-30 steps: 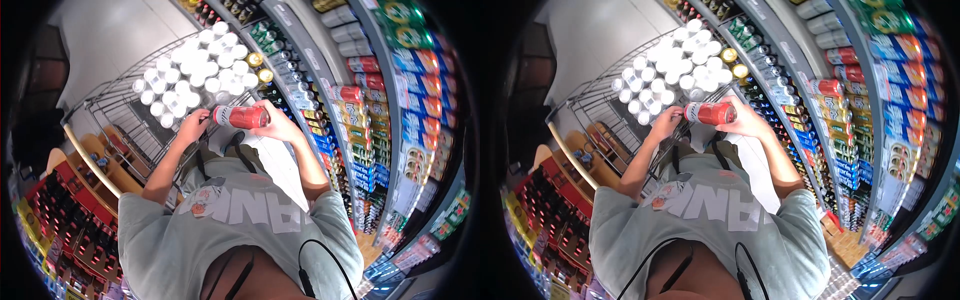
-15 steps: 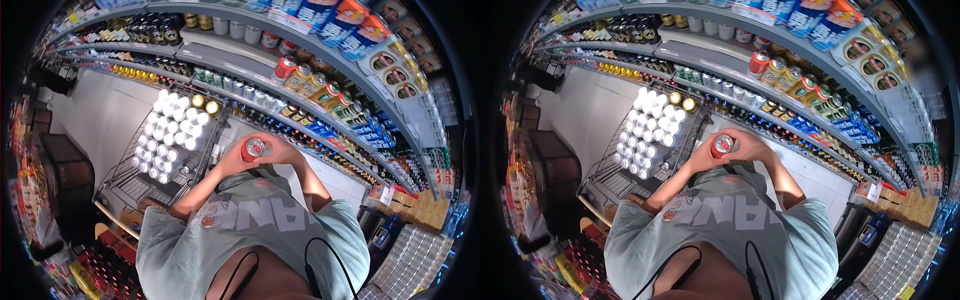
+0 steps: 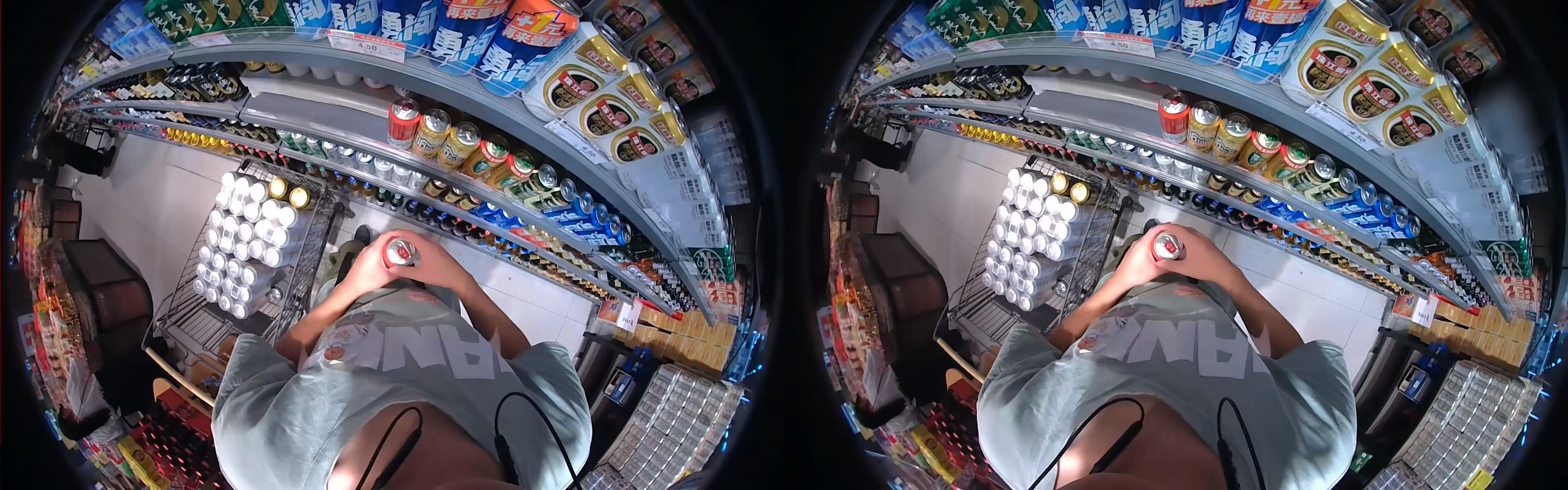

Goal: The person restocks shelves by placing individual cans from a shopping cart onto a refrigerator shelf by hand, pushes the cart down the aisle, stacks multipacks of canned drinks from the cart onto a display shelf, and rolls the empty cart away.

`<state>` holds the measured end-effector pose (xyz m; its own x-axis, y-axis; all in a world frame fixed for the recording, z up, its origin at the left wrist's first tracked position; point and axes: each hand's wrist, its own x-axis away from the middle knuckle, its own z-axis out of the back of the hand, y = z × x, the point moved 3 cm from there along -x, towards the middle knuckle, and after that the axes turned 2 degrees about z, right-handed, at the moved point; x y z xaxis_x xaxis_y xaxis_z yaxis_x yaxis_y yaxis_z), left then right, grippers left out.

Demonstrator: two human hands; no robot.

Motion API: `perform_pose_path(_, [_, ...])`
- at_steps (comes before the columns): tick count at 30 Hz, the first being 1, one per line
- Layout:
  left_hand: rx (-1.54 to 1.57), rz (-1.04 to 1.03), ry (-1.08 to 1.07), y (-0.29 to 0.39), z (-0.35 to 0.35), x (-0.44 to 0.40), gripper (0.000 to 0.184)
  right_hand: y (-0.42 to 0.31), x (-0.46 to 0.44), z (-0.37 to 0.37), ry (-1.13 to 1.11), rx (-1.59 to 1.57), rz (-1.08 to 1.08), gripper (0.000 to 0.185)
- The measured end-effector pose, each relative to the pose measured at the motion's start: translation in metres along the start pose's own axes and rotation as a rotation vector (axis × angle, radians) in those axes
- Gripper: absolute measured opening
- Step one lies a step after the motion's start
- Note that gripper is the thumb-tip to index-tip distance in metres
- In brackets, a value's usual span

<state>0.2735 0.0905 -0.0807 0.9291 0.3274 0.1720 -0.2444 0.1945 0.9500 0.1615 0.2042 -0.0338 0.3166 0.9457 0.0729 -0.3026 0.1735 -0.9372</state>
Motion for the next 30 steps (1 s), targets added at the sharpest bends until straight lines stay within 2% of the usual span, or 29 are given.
perform_pose_path(2, [0.049, 0.001, 0.029, -0.007, 0.014, -0.014, 0.068, 0.000, -0.026, 0.001, -0.024, -0.003, -0.013, 0.068])
perform_pose_path(3, [-0.058, 0.014, 0.052, 0.013, 0.031, -0.019, 0.071, -0.002, -0.039, 0.002, 0.012, 0.056, 0.029, 0.068])
perform_pose_path(6, [-0.102, -0.170, 0.140, 0.014, 0.068, -0.049, 0.078, -0.026, -0.082, 0.015, 0.039, 0.125, 0.119, 0.064])
perform_pose_path(8, [-0.092, -0.176, 0.153, 0.027, 0.097, -0.071, 0.075, -0.051, -0.113, 0.028, 0.128, 0.146, 0.251, 0.062])
perform_pose_path(11, [-0.110, -0.324, 0.226, 0.035, 0.138, -0.112, 0.075, -0.066, -0.159, 0.047, 0.205, 0.197, 0.471, 0.062])
perform_pose_path(14, [-0.060, -0.313, 0.273, 0.043, 0.169, -0.153, 0.078, -0.090, -0.200, 0.070, 0.168, 0.255, 0.368, 0.061])
perform_pose_path(16, [0.024, -0.408, 0.257, 0.046, 0.184, -0.184, 0.074, -0.106, -0.222, 0.083, 0.134, 0.355, 0.211, 0.060])
perform_pose_path(18, [0.093, -0.323, 0.148, 0.043, 0.195, -0.207, 0.070, -0.064, -0.263, 0.085, 0.085, 0.161, 0.311, 0.047])
perform_pose_path(21, [-0.007, -0.294, 0.130, 0.030, 0.202, -0.235, 0.066, -0.069, -0.277, 0.093, 0.147, 0.315, 0.115, 0.044])
perform_pose_path(22, [-0.086, -0.244, 0.120, 0.025, 0.202, -0.241, 0.066, -0.038, -0.295, 0.094, 0.103, 0.362, 0.093, 0.043])
perform_pose_path(23, [0.002, -0.230, 0.070, 0.025, 0.201, -0.244, 0.064, -0.021, -0.306, 0.095, 0.061, 0.410, 0.071, 0.044])
perform_pose_path(24, [0.005, -0.234, 0.065, 0.022, 0.201, -0.247, 0.064, -0.026, -0.304, 0.097, 0.066, 0.414, 0.067, 0.044])
perform_pose_path(26, [0.077, -0.224, -0.028, 0.011, 0.196, -0.256, 0.063, -0.046, -0.294, 0.103, 0.098, 0.626, 0.077, 0.047])
perform_pose_path(27, [0.103, -0.206, -0.049, 0.007, 0.193, -0.261, 0.063, -0.016, -0.304, 0.103, 0.172, 0.607, 0.201, 0.046])
perform_pose_path(28, [-0.021, -0.158, -0.015, 0.007, 0.194, -0.262, 0.060, -0.023, -0.299, 0.105, 0.149, 0.572, 0.130, 0.044])
perform_pose_path(30, [-0.175, -0.066, -0.005, 0.011, 0.192, -0.263, 0.056, -0.017, -0.294, 0.105, 0.188, 0.422, 0.239, 0.039])
